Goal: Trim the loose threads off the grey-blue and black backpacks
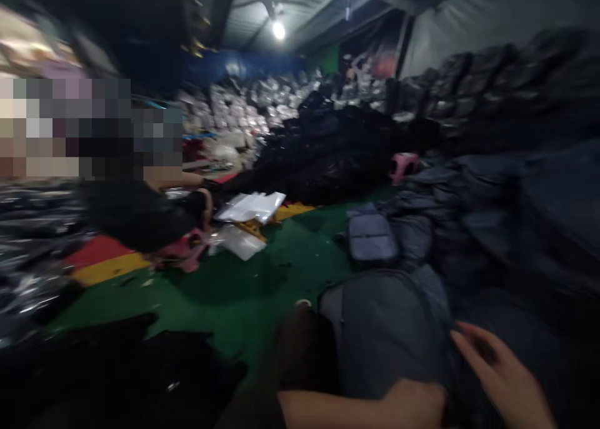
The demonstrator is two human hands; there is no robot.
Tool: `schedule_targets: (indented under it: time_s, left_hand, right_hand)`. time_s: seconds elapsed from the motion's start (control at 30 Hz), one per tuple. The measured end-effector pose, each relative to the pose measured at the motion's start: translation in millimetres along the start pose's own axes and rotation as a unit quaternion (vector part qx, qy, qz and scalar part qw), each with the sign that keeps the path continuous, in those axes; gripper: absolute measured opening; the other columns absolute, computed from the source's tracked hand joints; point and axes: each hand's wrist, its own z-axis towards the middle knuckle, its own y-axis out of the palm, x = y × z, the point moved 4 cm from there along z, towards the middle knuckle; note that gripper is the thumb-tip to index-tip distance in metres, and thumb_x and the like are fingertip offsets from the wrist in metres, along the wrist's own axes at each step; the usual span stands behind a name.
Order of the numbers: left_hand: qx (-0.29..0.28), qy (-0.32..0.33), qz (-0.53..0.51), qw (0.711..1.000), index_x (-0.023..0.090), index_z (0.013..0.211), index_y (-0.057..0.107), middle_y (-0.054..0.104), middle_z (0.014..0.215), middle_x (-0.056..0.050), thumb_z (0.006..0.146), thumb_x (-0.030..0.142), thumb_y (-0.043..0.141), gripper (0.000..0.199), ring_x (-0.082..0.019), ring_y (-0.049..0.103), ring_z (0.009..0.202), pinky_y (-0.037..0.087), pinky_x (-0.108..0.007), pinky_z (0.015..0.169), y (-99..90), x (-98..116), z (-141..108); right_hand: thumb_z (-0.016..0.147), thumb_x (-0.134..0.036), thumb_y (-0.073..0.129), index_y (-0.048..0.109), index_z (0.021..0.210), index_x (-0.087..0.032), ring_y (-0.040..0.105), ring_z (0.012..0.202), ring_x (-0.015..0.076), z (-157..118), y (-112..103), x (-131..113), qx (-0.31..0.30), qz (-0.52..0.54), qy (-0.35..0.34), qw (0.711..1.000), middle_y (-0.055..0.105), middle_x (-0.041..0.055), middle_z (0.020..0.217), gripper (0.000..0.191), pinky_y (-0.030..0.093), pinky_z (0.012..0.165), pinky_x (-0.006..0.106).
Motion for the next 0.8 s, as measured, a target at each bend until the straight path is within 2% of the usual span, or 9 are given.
schedule_targets:
  time_s: [0.07, 0.13, 0.2, 0.27, 0.33, 0.43, 0.53, 0.6, 0.8]
  left_hand:
    - [-0.007, 0.045, -0.003, 0.999, 0.019, 0.108, 0.061, 0.066, 0.098, -0.01, 0.075, 0.045, 0.052, 0.043, -0.026, 0.063, 0.085, 0.05, -0.035, 0.071, 10.0, 9.9, 0.7]
    - [-0.009, 0.102, -0.007, 0.995, 0.02, 0.115, 0.058, 0.062, 0.108, -0.01, 0.075, 0.042, 0.053, 0.046, -0.026, 0.06, 0.091, 0.049, -0.036, 0.078, 16.6, 13.5, 1.2]
    - [-0.018, 0.142, -0.016, 0.99, 0.021, 0.121, 0.054, 0.059, 0.109, -0.009, 0.074, 0.038, 0.055, 0.05, -0.024, 0.059, 0.093, 0.048, -0.035, 0.082, 21.5, 11.6, 3.8]
    - [-0.036, 0.17, -0.03, 0.984, 0.022, 0.121, 0.054, 0.058, 0.108, -0.007, 0.074, 0.035, 0.057, 0.05, -0.022, 0.057, 0.096, 0.047, -0.033, 0.086, 25.3, 9.0, 7.2]
    - [-0.058, 0.189, -0.043, 0.979, 0.023, 0.12, 0.056, 0.058, 0.111, -0.006, 0.073, 0.033, 0.059, 0.048, -0.021, 0.056, 0.1, 0.045, -0.031, 0.09, 27.6, 7.1, 9.6]
    - [-0.102, 0.212, -0.043, 0.971, 0.023, 0.122, 0.056, 0.054, 0.124, -0.007, 0.074, 0.034, 0.06, 0.049, -0.021, 0.052, 0.112, 0.041, -0.029, 0.097, 30.4, 4.4, 11.0]
    - [-0.156, 0.242, -0.017, 0.957, 0.022, 0.122, 0.056, 0.039, 0.143, -0.008, 0.074, 0.04, 0.061, 0.051, -0.024, 0.042, 0.126, 0.035, -0.031, 0.104, 36.3, -1.7, 10.9]
    - [-0.18, 0.257, 0.001, 0.949, 0.022, 0.121, 0.057, 0.029, 0.148, -0.009, 0.075, 0.046, 0.06, 0.053, -0.026, 0.036, 0.131, 0.032, -0.033, 0.106, 41.4, -7.5, 11.5]
    - [-0.207, 0.285, 0.018, 0.936, 0.013, 0.122, 0.057, 0.02, 0.15, -0.015, 0.076, 0.054, 0.056, 0.061, -0.027, 0.022, 0.137, 0.024, -0.03, 0.11, 51.3, -16.2, 14.9]
  right_hand:
    - [0.066, -0.047, 0.07, 0.061, 0.104, -0.021, 0.056, 0.101, 0.028, -3.3, 3.9, 2.8, -0.006, 0.01, 0.006, 1.0, 0.061, 0.0098, 0.107, 0.048, 0.046, 0.086, 0.04]
    - [0.059, -0.048, 0.072, 0.06, 0.105, -0.018, 0.055, 0.102, 0.0281, -4.3, 8.0, 14.2, 0.005, 0.032, 0.047, 0.998, 0.059, 0.0117, 0.11, 0.056, 0.046, 0.084, 0.039]
    - [0.057, -0.045, 0.072, 0.061, 0.096, -0.017, 0.056, 0.099, 0.0271, -5.1, 11.9, 32.8, 0.006, 0.1, 0.12, 0.988, 0.062, 0.0102, 0.104, 0.049, 0.043, 0.084, 0.038]
    - [0.058, -0.044, 0.072, 0.063, 0.09, -0.018, 0.058, 0.087, 0.0241, -6.6, 12.3, 50.1, 0.015, 0.123, 0.163, 0.979, 0.066, 0.0059, 0.09, 0.043, 0.043, 0.081, 0.036]
    - [0.057, -0.043, 0.073, 0.063, 0.087, -0.018, 0.059, 0.079, 0.0215, -8.3, 11.6, 64.5, 0.023, 0.147, 0.192, 0.97, 0.066, 0.0032, 0.082, 0.041, 0.044, 0.077, 0.034]
    - [0.053, -0.043, 0.076, 0.063, 0.086, -0.017, 0.059, 0.072, 0.0192, -8.9, 12.4, 81.2, 0.03, 0.2, 0.23, 0.952, 0.066, 0.0017, 0.077, 0.043, 0.045, 0.069, 0.03]
    - [0.049, -0.045, 0.079, 0.061, 0.086, -0.017, 0.059, 0.062, 0.0174, -7.8, 16.2, 93.5, 0.022, 0.245, 0.273, 0.93, 0.064, 0.0009, 0.069, 0.049, 0.044, 0.058, 0.028]
    - [0.049, -0.046, 0.079, 0.06, 0.088, -0.018, 0.057, 0.056, 0.0158, -7.6, 19.3, 99.4, 0.014, 0.262, 0.294, 0.919, 0.063, 0.0004, 0.067, 0.052, 0.042, 0.051, 0.026]
    - [0.057, -0.05, 0.073, 0.059, 0.092, -0.018, 0.047, 0.045, 0.0101, -10.4, 26.6, 110.0, 0.01, 0.248, 0.3, 0.921, 0.058, -0.0022, 0.061, 0.049, 0.029, 0.041, 0.021]
